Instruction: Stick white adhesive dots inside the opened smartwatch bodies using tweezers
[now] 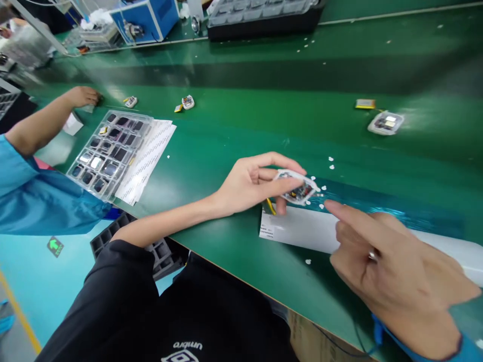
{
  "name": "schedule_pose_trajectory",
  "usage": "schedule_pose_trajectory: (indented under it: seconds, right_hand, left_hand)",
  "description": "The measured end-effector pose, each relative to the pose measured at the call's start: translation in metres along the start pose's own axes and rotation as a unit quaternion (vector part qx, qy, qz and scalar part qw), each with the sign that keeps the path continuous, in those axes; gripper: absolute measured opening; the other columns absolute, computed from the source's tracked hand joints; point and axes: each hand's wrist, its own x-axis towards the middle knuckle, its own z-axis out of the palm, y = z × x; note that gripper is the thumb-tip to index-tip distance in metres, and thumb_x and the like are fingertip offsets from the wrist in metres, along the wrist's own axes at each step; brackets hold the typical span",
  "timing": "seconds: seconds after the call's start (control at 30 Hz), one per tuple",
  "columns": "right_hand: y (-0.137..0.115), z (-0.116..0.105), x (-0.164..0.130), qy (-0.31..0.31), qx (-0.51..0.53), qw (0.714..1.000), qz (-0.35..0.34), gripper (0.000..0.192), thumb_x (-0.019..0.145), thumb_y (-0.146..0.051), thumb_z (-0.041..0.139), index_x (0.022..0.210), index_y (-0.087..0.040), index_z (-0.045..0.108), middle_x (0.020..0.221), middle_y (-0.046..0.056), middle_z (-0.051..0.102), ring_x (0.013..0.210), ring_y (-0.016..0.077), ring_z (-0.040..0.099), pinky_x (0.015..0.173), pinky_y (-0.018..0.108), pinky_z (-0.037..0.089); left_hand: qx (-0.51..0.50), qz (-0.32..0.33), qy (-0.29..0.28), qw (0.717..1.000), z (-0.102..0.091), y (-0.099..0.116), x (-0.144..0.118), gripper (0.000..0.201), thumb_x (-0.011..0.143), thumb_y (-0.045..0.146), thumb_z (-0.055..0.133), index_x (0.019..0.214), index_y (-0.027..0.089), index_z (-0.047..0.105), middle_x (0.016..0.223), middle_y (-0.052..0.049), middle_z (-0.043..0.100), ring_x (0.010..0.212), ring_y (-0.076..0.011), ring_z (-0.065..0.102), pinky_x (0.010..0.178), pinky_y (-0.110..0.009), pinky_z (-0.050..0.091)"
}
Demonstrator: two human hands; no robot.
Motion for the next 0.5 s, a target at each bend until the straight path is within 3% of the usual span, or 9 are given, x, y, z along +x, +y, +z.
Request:
schedule_pose_trajectory:
  seconds: [0.07, 0.17, 0.37, 0.5]
  right_hand:
    - [-0.003, 0.0, 0.002, 0.001, -0.01, 1.0, -0.015, 0.074, 0.096, -0.008, 0.066, 0.16, -0.039, 0.047, 0.064, -0.01, 0.065, 0.048, 0.0086, 0.055, 0.045, 0.021, 0.039]
    - [-0.008, 0.001, 0.006, -0.008, -0.01, 1.0, 0.012, 0.067, 0.097, -0.021, 0.073, 0.158, -0.036, 0.049, 0.071, -0.008, 0.071, 0.053, 0.009, 0.062, 0.044, 0.024, 0.036]
    - [-0.008, 0.002, 0.008, 0.028, -0.07, 0.997, -0.032, 0.064, 0.093, -0.017, 0.079, 0.151, -0.032, 0.058, 0.086, -0.005, 0.082, 0.066, 0.0093, 0.074, 0.049, 0.022, 0.047]
    - [-0.002, -0.002, 0.005, -0.025, -0.06, 0.994, -0.093, 0.057, 0.101, -0.012, 0.062, 0.155, -0.027, 0.056, 0.099, -0.002, 0.084, 0.069, 0.01, 0.076, 0.051, 0.02, 0.052]
  left_hand:
    - [-0.029, -0.026, -0.009, 0.999, 0.01, 0.001, -0.01, 0.038, 0.085, 0.044, 0.086, 0.1, 0.019, 0.063, 0.078, 0.003, 0.074, 0.056, -0.0095, 0.071, 0.056, -0.021, 0.058]
    - [-0.046, -0.017, -0.004, 0.999, 0.015, -0.003, -0.018, 0.041, 0.086, 0.05, 0.085, 0.1, 0.02, 0.061, 0.08, 0.002, 0.074, 0.059, -0.0105, 0.073, 0.055, -0.022, 0.061]
    - [-0.005, 0.035, 0.019, 0.999, 0.019, -0.009, -0.024, 0.015, 0.099, 0.03, 0.07, 0.104, 0.019, 0.061, 0.081, 0.001, 0.074, 0.061, -0.0089, 0.073, 0.058, -0.02, 0.062]
    - [0.071, 0.061, 0.046, 0.995, 0.022, -0.009, -0.028, 0.01, 0.098, 0.026, 0.066, 0.104, 0.018, 0.063, 0.079, 0.0, 0.074, 0.059, -0.0077, 0.071, 0.056, -0.017, 0.059]
